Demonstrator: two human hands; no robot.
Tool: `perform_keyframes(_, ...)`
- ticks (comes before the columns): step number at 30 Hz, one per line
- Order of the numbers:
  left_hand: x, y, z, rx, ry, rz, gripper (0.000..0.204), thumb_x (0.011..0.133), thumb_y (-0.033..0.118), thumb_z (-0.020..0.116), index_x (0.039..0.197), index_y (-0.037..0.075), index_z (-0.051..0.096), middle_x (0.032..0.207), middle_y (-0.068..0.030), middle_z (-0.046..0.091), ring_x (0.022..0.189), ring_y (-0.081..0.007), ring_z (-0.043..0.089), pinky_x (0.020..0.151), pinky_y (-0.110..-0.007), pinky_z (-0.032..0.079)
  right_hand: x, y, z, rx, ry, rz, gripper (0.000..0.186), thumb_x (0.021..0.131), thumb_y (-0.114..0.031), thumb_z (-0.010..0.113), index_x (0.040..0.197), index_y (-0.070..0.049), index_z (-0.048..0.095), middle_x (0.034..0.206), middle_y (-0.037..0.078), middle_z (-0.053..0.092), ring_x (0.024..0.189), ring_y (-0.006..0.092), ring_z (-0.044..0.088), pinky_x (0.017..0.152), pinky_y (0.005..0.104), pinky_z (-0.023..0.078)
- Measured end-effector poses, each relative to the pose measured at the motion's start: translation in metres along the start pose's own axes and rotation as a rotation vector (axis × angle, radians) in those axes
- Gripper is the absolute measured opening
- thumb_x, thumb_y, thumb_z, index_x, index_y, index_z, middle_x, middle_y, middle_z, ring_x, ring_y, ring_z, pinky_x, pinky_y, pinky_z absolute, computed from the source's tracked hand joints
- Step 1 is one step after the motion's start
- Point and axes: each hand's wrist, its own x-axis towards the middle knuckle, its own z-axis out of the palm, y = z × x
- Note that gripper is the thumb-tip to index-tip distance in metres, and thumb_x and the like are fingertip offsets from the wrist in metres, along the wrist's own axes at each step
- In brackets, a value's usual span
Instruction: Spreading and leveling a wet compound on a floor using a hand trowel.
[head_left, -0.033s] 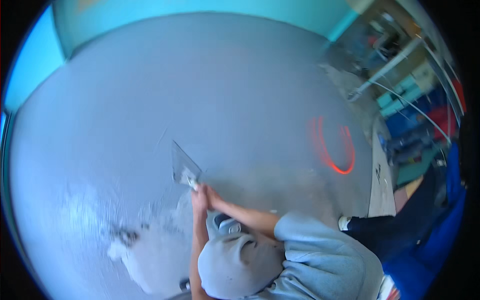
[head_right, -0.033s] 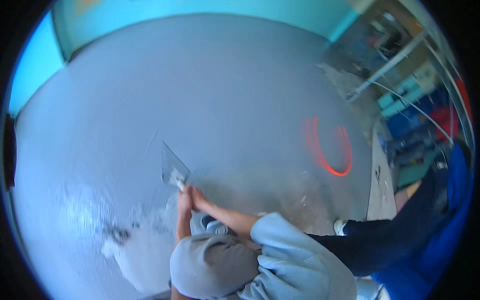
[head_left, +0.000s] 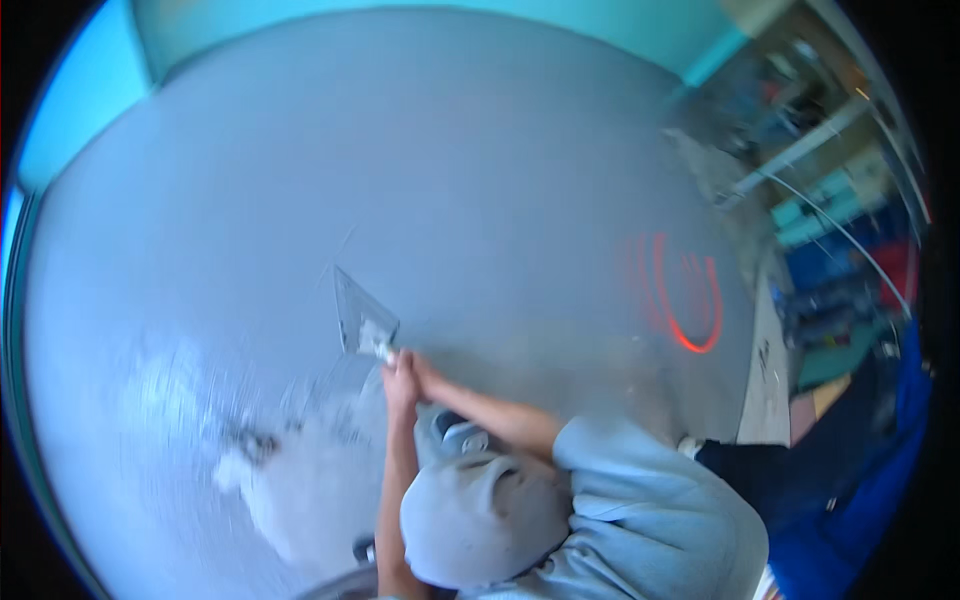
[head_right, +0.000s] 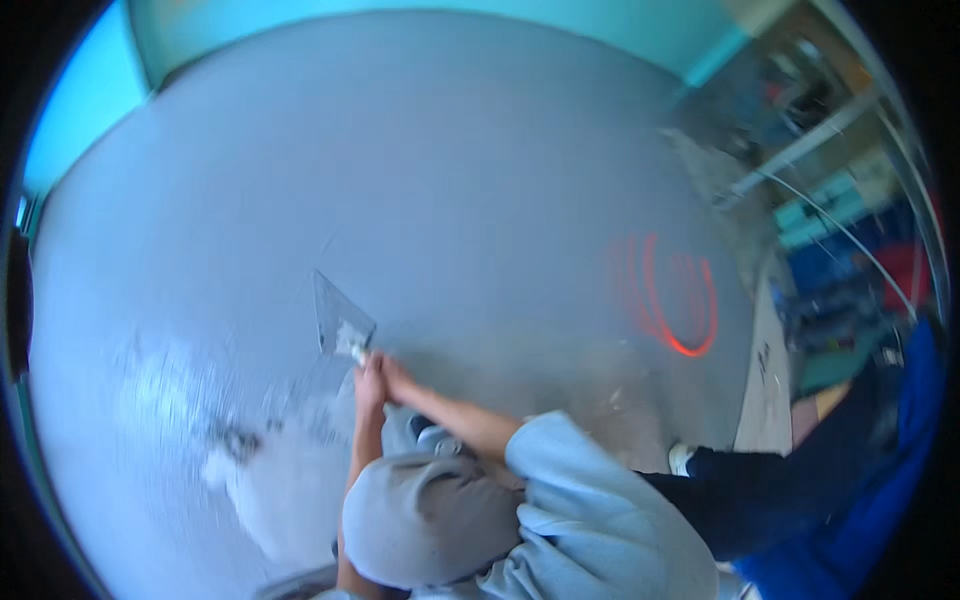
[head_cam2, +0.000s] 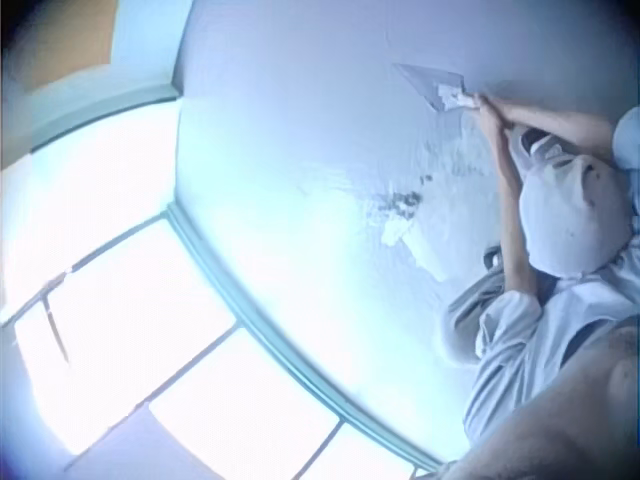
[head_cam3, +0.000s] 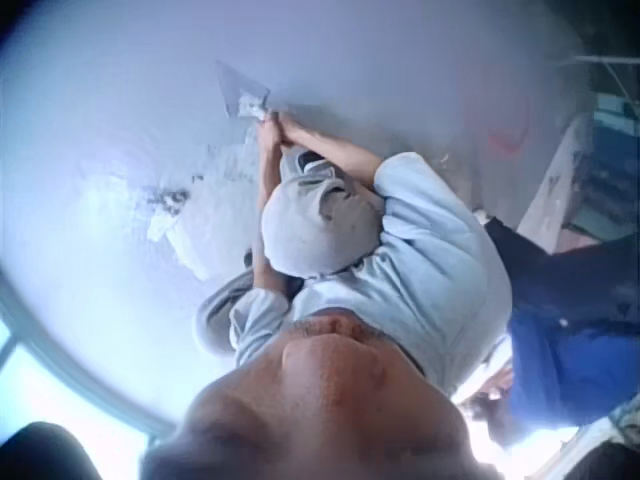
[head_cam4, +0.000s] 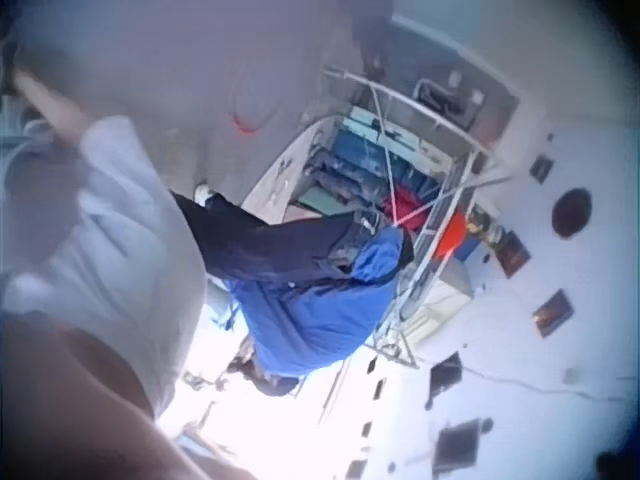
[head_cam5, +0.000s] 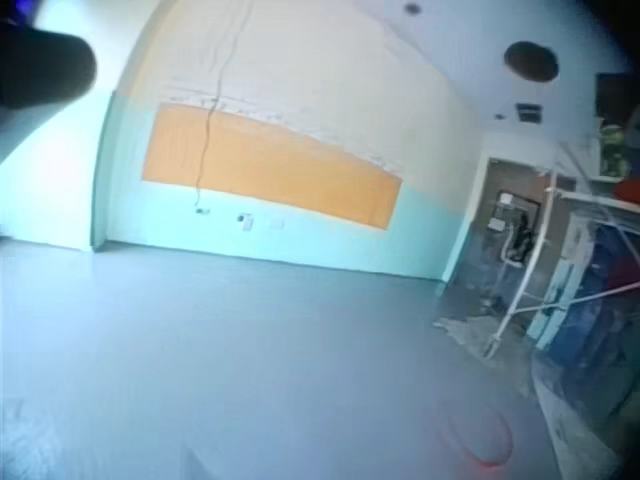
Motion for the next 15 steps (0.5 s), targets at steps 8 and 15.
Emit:
perform_keyframes(8, -0.130, 0.056, 0.051, -0.533, 0.705, 0.085, 0.040, 0.092, 0.037, 0.041, 0.102, -0.002, 0.042, 0.099, -0.0153, 0.051, 0.089, -0.0193, 0.050, 0.078, -0.033, 0.042, -0.018, -0.014, -0.018, -0.213, -0.694, -0.297, 0.039, 0.089, -0.035, 0.043, 0.113, -0.005, 0.052, 0.097, 0.020, 0.061, 0.088, 0.0342, 0.058, 0.078, 0.0401, 0.044)
perform_keyframes(15, -0.127, 0.034, 0.110, -0.059, -0.121, 0.153, 0.049, 0.092, 0.041, 0.038, 0.109, -0.006, 0.040, 0.096, -0.0176, 0.053, 0.086, -0.0216, 0.055, 0.073, -0.034, 0.046, -0.098, 0.029, -0.114, -0.265, 0.139, 0.236, 0.033, 0.089, -0.033, 0.045, 0.104, -0.005, 0.053, 0.093, 0.022, 0.060, 0.092, 0.0387, 0.056, 0.076, 0.0436, 0.045)
